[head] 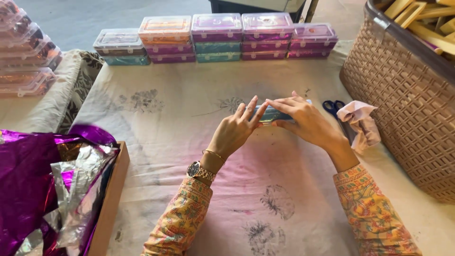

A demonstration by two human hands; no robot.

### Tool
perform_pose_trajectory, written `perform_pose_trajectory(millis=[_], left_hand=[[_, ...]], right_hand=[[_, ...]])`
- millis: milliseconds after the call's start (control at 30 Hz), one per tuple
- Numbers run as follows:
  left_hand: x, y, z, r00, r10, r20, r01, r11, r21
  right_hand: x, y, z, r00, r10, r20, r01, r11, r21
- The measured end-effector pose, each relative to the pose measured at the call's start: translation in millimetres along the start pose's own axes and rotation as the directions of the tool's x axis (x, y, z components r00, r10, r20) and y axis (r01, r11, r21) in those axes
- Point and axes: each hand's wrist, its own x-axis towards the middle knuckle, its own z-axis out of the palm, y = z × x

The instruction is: The person opens a clear plastic container and places three blue foil-wrapped cylindrical items inside. They close the container, wipe its exterior with a cloth, and then place the container into a woven basket.

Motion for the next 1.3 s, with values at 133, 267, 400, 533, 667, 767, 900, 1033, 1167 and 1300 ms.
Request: perform_pose_trajectory(millis=[133, 267, 400, 533, 667, 767, 900, 1033, 1167, 1300], left_hand=[[1.0, -4.4, -0.7, 1.0, 0.013, 0.022, -0.014, 0.998, 0.062], [-1.8, -4.2, 4.9, 1.0, 0.015, -0.021, -0.014, 1.0, 0.023], [-5.2, -4.1, 11.6, 0.999, -0.001, -0.047, 0.001, 1.0, -0.004], [-6.4, -2.7, 10.1, 0.999, 0.0, -0.036, 0.001, 1.0, 0.007], [-5.2, -0.4, 7.8, 0.999, -0.008, -0.045, 0.009, 1.0, 0.024], [-3.9, 0.6, 6.7, 0.997, -0.021, -0.073, 0.02, 1.0, -0.007], [-5.3, 1.5, 3.4, 0.995, -0.039, -0.09, 0.037, 0.999, -0.023], [-5.9, 2.8, 6.8, 0.995, -0.036, -0.093, 0.037, 0.999, 0.007], [-7.5, 5.1, 6.0, 0.991, -0.042, -0.126, 0.045, 0.999, 0.021], [-7.5, 5.9, 8.2, 0.987, -0.048, -0.151, 0.053, 0.998, 0.03]], right_hand=[[-1.3, 5.2, 6.3, 0.999, -0.027, -0.041, 0.028, 0.999, 0.025], [-3.1, 8.1, 8.7, 0.999, 0.035, -0.01, -0.034, 0.999, 0.036], [-2.5, 7.7, 9.3, 1.0, 0.023, -0.011, -0.023, 1.0, 0.017], [-2.4, 6.0, 8.6, 0.999, 0.044, -0.011, -0.044, 0.999, -0.014], [-2.3, 4.7, 6.2, 0.999, 0.048, -0.01, -0.048, 0.999, 0.008], [-1.9, 4.6, 5.0, 0.999, 0.037, -0.013, -0.036, 0.998, 0.044], [-2.8, 4.8, 7.6, 0.999, 0.025, -0.024, -0.024, 0.999, 0.041], [-2.6, 3.7, 4.4, 0.999, 0.021, -0.034, -0.019, 0.998, 0.065], [-3.1, 2.3, 6.2, 1.0, 0.013, -0.027, -0.011, 0.997, 0.071], [-2.7, 2.9, 5.9, 1.0, 0.016, -0.024, -0.015, 0.998, 0.055]])
